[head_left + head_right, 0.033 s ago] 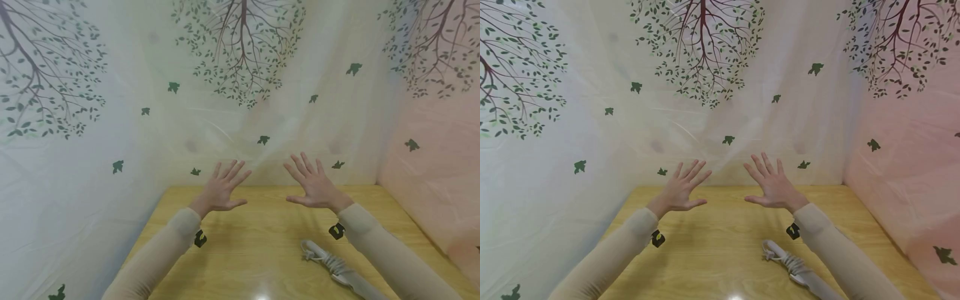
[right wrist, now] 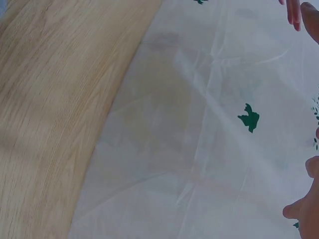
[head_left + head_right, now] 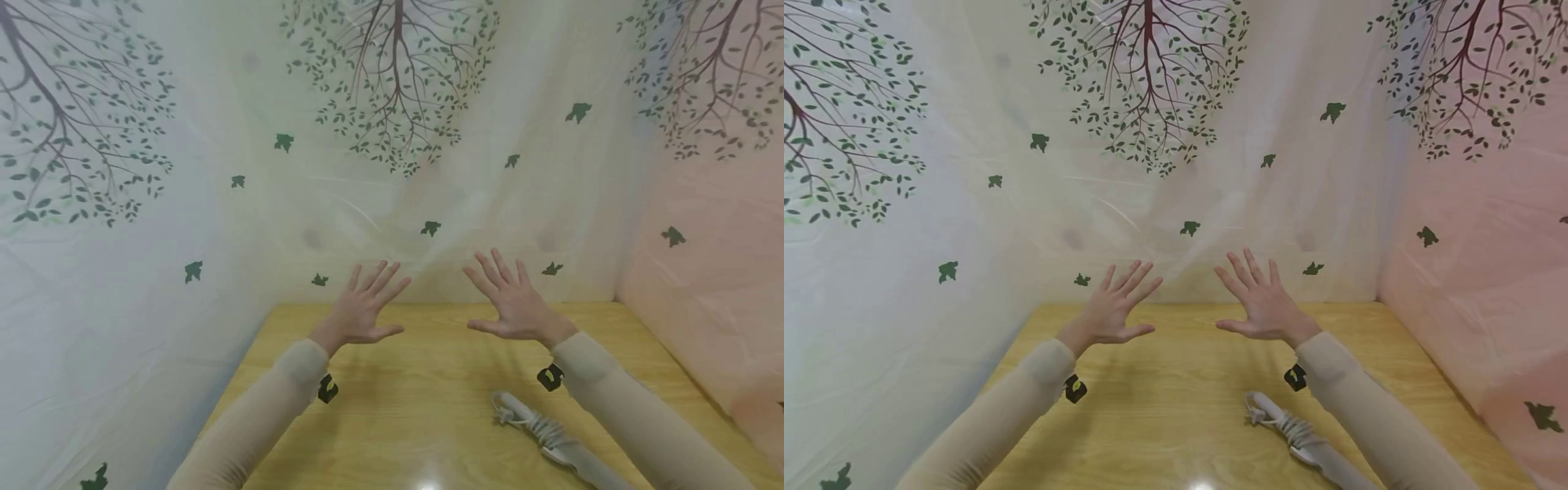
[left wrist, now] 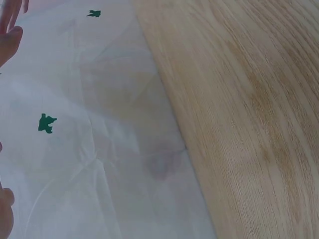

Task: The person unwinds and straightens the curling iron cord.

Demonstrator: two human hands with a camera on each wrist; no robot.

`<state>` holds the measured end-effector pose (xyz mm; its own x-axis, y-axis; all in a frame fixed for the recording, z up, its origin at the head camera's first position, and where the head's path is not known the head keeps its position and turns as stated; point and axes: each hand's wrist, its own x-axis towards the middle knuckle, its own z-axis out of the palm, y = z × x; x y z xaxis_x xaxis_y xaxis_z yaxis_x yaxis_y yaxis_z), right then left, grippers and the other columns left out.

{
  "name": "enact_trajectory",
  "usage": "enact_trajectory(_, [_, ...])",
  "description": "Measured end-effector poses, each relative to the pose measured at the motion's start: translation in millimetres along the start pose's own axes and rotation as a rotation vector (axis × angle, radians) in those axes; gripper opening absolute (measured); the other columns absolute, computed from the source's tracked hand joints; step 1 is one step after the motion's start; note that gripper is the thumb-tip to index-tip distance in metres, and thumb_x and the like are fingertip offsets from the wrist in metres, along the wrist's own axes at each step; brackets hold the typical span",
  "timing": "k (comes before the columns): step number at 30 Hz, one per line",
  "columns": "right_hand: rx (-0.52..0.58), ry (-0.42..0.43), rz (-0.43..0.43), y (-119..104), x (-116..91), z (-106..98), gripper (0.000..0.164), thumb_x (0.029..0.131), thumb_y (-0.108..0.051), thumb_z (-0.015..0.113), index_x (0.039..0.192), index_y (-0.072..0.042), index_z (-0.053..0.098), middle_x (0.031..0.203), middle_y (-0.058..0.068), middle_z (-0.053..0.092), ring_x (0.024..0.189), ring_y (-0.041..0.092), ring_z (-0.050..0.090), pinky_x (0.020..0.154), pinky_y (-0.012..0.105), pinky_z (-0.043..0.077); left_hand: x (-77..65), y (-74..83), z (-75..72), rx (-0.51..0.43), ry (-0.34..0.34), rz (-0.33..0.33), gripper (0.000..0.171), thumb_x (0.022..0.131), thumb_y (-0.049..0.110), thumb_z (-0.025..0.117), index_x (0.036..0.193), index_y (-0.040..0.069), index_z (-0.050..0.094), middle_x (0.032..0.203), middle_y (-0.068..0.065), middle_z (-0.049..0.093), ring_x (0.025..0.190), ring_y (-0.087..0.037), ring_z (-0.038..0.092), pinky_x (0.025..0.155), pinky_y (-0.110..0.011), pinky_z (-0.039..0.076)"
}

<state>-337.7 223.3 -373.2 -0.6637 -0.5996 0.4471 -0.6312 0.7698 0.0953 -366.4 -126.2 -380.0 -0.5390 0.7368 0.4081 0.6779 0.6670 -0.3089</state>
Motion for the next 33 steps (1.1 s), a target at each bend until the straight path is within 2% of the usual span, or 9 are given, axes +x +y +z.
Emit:
enact_trajectory(4, [0.009, 0.008, 0.009, -4, -5, -2, 0.101, 0.082, -0.066, 0.061, 0.158, -0.024, 0.008, 0.165, 0.009, -0.003, 0.15, 0.035, -0.006, 0.107, 0.076, 0.006, -3.8, 2.6, -1.8, -0.02, 0.017, 0.006, 0.091, 0.085, 0.071, 0.048, 0.157, 0.024, 0.017, 0.165, -0.003, 0.0, 0.151, -0.028, 0.004, 0.114, -0.066, 0.003])
enact_trajectory(7, [0.01, 0.008, 0.02, -3, -10, -4, 0.101, 0.082, -0.066, 0.061, 0.158, -0.024, 0.008, 0.165, 0.01, -0.001, 0.15, 0.035, -0.004, 0.108, 0.075, 0.006, -4.9, 3.0, -1.7, -0.015, 0.032, 0.014, 0.09, 0.085, 0.071, 0.048, 0.156, 0.023, 0.02, 0.165, -0.004, 0.002, 0.151, -0.029, 0.006, 0.114, -0.067, 0.008])
enact_trajectory(12, [0.002, 0.01, 0.02, -4, -18, -6, 0.102, 0.082, -0.065, 0.062, 0.158, -0.021, 0.009, 0.164, 0.013, 0.002, 0.15, 0.037, 0.002, 0.107, 0.074, 0.012, -6.7, 2.7, -0.8, -0.004, 0.037, 0.026, 0.091, 0.084, 0.071, 0.048, 0.156, 0.022, 0.022, 0.165, -0.005, 0.004, 0.151, -0.03, 0.007, 0.113, -0.068, 0.012])
enact_trajectory(18, [0.014, 0.049, 0.001, -6, -24, -9, 0.1, 0.083, -0.06, 0.065, 0.156, -0.013, 0.017, 0.161, 0.018, 0.018, 0.142, 0.04, 0.029, 0.108, 0.063, 0.028, -8.7, 3.1, -2.8, -0.024, 0.016, 0.017, 0.09, 0.086, 0.07, 0.047, 0.157, 0.023, 0.017, 0.165, -0.004, 0.0, 0.151, -0.029, 0.006, 0.116, -0.063, 0.006])
enact_trajectory(23, [0.106, 0.015, 0.068, -6, -38, -7, 0.09, 0.086, -0.056, 0.065, 0.153, -0.009, 0.027, 0.15, 0.02, 0.04, 0.131, 0.041, 0.044, 0.104, 0.06, 0.036, -10.0, 8.6, 1.2, -0.042, -0.009, 0.012, 0.09, 0.088, 0.071, 0.044, 0.158, 0.023, 0.012, 0.165, -0.005, -0.001, 0.15, -0.03, 0.011, 0.117, -0.059, 0.014])
enact_trajectory(26, [0.163, -0.013, 0.122, -9, -51, -5, 0.081, 0.088, -0.055, 0.064, 0.148, -0.006, 0.038, 0.138, 0.018, 0.054, 0.12, 0.038, 0.054, 0.096, 0.058, 0.044, -10.7, 16.4, 6.1, -0.11, -0.005, 0.015, 0.091, 0.088, 0.07, 0.046, 0.158, 0.022, 0.011, 0.165, -0.007, 0.007, 0.149, -0.031, 0.018, 0.116, -0.055, 0.024])
enact_trajectory(28, [0.186, -0.026, 0.146, -11, -61, -3, 0.075, 0.088, -0.053, 0.065, 0.143, -0.005, 0.044, 0.13, 0.016, 0.059, 0.113, 0.035, 0.058, 0.09, 0.056, 0.048, -11.1, 23.0, 10.9, -0.181, 0.009, 0.016, 0.091, 0.088, 0.067, 0.05, 0.157, 0.021, 0.014, 0.163, -0.009, 0.016, 0.146, -0.032, 0.025, 0.114, -0.053, 0.031])
enact_trajectory(31, [0.212, -0.042, 0.177, -15, -76, 2, 0.07, 0.088, -0.048, 0.067, 0.139, -0.004, 0.049, 0.124, 0.015, 0.062, 0.107, 0.031, 0.06, 0.087, 0.053, 0.05, -11.6, 33.9, 18.3, -0.284, 0.037, 0.008, 0.088, 0.087, 0.062, 0.057, 0.156, 0.018, 0.022, 0.156, -0.01, 0.033, 0.14, -0.032, 0.038, 0.106, -0.051, 0.041])
enact_trajectory(33, [0.218, -0.051, 0.196, -17, -86, 6, 0.068, 0.088, -0.047, 0.069, 0.137, -0.004, 0.051, 0.123, 0.014, 0.063, 0.106, 0.029, 0.061, 0.086, 0.051, 0.051, -12.7, 40.8, 22.1, -0.344, 0.023, -0.012, 0.086, 0.088, 0.06, 0.059, 0.155, 0.018, 0.025, 0.152, -0.01, 0.038, 0.136, -0.031, 0.042, 0.102, -0.051, 0.045])
